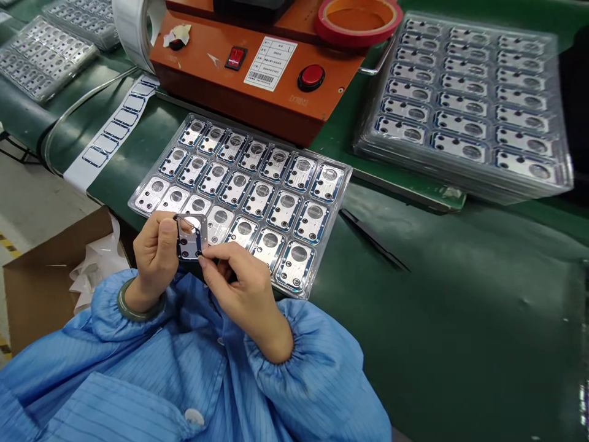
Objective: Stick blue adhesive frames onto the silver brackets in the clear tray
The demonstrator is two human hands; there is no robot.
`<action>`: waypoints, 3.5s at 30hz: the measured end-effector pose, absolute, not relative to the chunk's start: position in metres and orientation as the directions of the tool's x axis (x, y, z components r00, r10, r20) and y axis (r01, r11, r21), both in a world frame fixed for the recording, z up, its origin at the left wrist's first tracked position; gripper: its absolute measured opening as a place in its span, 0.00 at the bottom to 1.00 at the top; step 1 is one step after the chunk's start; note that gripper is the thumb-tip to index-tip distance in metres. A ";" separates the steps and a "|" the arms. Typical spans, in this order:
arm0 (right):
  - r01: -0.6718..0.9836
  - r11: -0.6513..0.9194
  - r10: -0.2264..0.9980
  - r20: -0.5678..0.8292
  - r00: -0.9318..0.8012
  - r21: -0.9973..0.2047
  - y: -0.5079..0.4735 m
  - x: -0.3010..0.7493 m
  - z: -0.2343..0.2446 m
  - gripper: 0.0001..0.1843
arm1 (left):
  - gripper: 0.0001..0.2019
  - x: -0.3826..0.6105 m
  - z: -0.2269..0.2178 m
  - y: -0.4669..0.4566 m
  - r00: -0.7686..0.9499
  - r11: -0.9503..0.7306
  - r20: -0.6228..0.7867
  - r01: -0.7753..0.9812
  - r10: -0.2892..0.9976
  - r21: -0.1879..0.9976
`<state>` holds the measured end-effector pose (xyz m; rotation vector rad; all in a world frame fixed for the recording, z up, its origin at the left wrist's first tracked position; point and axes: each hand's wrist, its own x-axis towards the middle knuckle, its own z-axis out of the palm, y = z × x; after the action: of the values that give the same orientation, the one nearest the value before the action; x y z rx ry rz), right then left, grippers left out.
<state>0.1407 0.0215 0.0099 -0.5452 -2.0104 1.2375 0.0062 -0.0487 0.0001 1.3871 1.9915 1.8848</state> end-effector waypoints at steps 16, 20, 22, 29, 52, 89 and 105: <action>0.046 0.791 0.546 0.670 -0.503 -0.610 0.020 0.145 -0.003 0.07 | 0.10 0.009 0.004 -0.046 -0.566 -0.074 0.558 0.659 0.607 0.748; 0.095 0.842 0.512 0.728 -0.457 -0.532 0.018 0.147 -0.009 0.09 | 0.10 0.011 0.006 -0.047 -0.561 -0.076 0.555 0.658 0.615 0.749; 0.115 0.850 0.510 0.751 -0.419 -0.513 0.018 0.146 -0.010 0.13 | 0.10 0.011 0.006 -0.047 -0.560 -0.073 0.541 0.649 0.627 0.757; 0.008 0.633 0.710 0.576 -0.405 -0.774 0.019 0.147 -0.004 0.10 | 0.11 0.013 0.003 -0.049 -0.599 -0.069 0.498 0.594 0.627 0.802; 0.031 0.489 0.596 0.308 -0.742 -0.872 0.022 0.148 0.012 0.11 | 0.14 0.001 0.008 -0.046 -0.568 -0.092 0.122 0.081 0.814 0.992; -0.003 0.283 0.616 0.184 -0.766 -0.959 0.025 0.150 0.017 0.07 | 0.13 0.008 0.008 -0.053 -0.702 -0.109 0.198 0.170 0.684 0.979; -0.018 0.274 0.613 0.188 -0.767 -0.962 0.021 0.149 0.013 0.02 | 0.09 -0.027 0.015 -0.025 -0.461 0.093 0.302 0.657 0.835 0.748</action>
<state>0.1490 0.0206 0.0129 -0.5341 -2.0094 1.5275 -0.0272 -0.0250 0.0150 1.5051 2.1639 1.3026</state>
